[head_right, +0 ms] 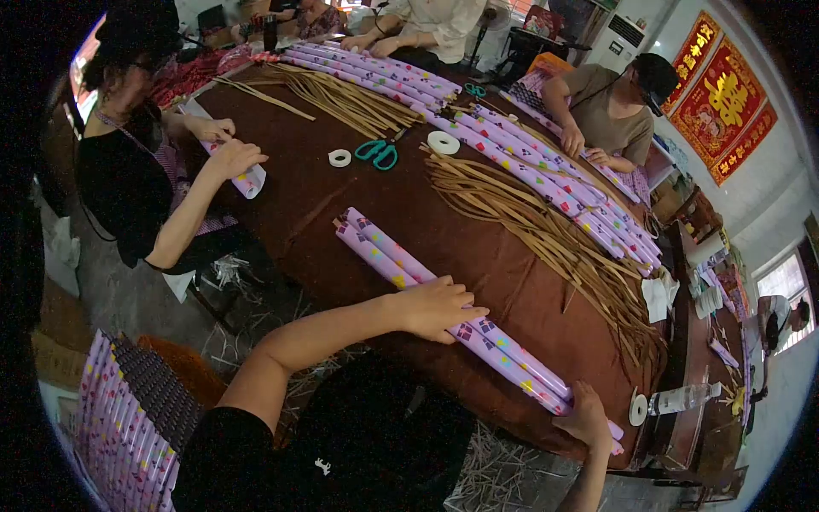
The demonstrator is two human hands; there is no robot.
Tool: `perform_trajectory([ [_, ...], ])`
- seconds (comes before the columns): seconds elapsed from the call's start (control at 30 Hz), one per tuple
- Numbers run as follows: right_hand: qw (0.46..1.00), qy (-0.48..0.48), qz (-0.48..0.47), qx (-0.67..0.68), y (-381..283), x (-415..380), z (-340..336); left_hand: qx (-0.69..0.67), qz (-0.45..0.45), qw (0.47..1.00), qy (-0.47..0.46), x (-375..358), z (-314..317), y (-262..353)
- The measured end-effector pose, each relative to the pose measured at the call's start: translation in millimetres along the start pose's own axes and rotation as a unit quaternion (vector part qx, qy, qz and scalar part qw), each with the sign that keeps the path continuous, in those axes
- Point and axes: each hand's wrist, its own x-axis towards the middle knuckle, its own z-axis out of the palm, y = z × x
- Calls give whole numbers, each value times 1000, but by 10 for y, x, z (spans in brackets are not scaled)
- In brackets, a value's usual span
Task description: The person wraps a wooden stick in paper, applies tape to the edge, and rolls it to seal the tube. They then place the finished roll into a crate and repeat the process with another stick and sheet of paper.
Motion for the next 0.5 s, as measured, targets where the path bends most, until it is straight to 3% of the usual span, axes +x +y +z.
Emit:
perform_trajectory([
  [0.07,995,-47,70,-47,-114,-85,-54,-4,24,999,-29,13,-71,-21],
  [0.13,998,-15,55,-29,-344,-260,-143,5,40,999,-5,-12,-87,3],
  [0.2,995,7,98,10,-469,-451,-124,14,61,998,17,-38,-139,51],
  [0.23,992,-32,118,-6,-570,-528,-182,28,83,995,46,-46,-174,98],
  [0.3,979,-93,148,101,-521,-717,-76,39,115,990,72,-47,-198,191],
  [0.33,953,-135,168,212,-532,-775,-16,87,138,980,111,-43,-193,239],
  [0.4,909,-170,117,362,-392,-976,372,129,173,965,148,-27,-232,297],
  [0.43,819,-206,167,509,-398,-1130,529,138,216,950,178,-15,-267,322],
  [0.5,701,-298,282,584,-433,-1294,851,156,291,925,190,-4,-423,400],
])
